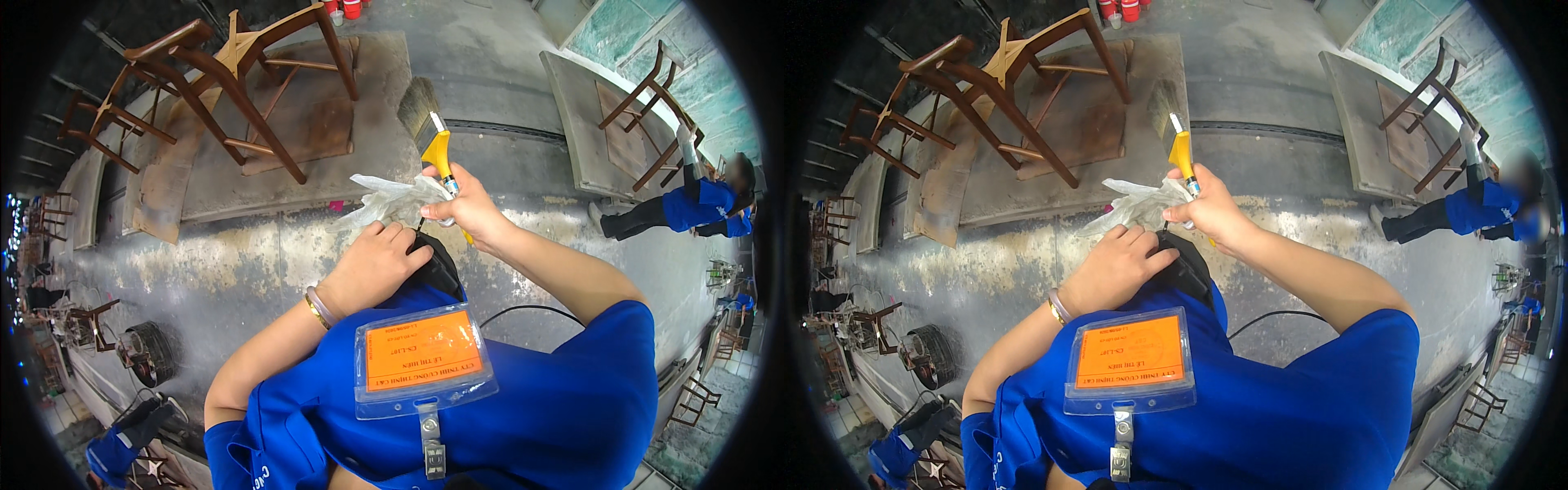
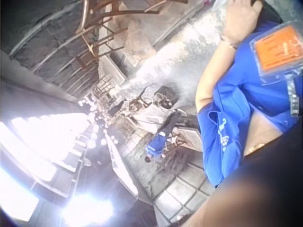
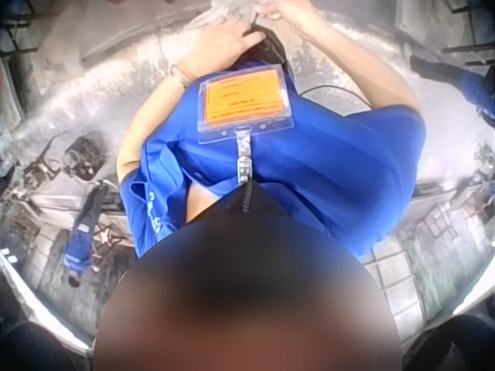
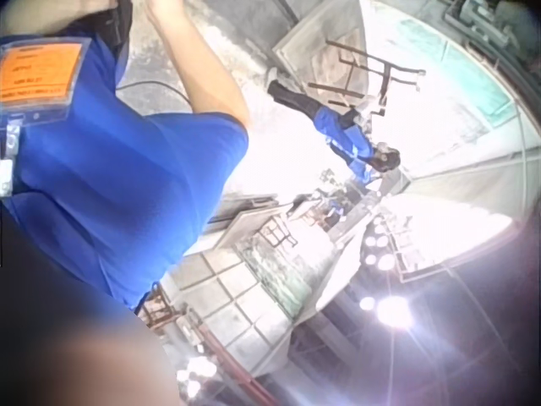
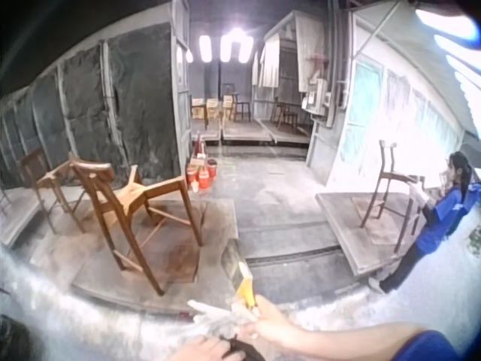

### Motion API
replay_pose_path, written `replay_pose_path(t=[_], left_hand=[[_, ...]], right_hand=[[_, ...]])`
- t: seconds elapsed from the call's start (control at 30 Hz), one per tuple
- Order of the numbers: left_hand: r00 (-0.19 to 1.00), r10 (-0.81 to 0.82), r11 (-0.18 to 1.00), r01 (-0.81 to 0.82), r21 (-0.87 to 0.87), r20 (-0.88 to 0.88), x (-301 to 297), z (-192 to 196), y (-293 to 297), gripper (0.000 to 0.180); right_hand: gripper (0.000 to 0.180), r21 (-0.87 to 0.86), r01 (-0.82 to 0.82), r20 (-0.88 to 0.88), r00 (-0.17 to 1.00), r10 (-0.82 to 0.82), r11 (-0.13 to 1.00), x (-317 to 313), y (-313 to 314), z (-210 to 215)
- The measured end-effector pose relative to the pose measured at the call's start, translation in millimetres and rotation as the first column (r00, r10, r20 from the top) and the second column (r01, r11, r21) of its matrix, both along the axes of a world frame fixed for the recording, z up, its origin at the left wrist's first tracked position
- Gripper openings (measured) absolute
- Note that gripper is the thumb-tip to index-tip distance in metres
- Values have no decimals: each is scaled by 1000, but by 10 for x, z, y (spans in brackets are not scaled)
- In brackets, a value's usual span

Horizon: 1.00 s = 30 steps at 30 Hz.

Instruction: The person puts on a glove and then uses a paintbrush to apply a finish to a wooden chair. They systematically coat the legs, seat, and backrest of the chair while holding it steady with their other hand.

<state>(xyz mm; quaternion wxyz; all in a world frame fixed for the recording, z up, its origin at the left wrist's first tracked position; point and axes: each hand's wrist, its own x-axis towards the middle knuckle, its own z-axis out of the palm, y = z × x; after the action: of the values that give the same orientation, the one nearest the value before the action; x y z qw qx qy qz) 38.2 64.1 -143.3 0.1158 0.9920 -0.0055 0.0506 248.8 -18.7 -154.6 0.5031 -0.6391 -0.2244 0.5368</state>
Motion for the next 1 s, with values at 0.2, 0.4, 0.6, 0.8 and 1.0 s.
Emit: replay_pose_path(t=[0.2, 0.4, 0.6, 0.8, 1.0], left_hand=[[999, 39, 998, -40, 52, 24, 59, -43, -181, 21], [989, 125, 984, -114, 139, -74, -105, 2, -206, 17], [945, 313, 934, -288, -213, 95, -135, -77, -170, 29], [914, 403, 904, -390, -177, 44, -186, -288, -43, 14], [922, 369, 924, -350, -153, 114, -304, -303, -102, 14]], right_hand=[[61, 31, -43, 3, 999, 42, 999, -62, -5, 111], [62, 15, -181, 121, 976, 178, 983, -105, 83, 157], [64, -80, -161, 86, 982, 168, 984, 134, -32, 192], [67, -220, -101, 130, 983, 132, 970, 233, -305, 105], [66, -393, -29, 113, 990, 80, 919, 222, -820, 39]])
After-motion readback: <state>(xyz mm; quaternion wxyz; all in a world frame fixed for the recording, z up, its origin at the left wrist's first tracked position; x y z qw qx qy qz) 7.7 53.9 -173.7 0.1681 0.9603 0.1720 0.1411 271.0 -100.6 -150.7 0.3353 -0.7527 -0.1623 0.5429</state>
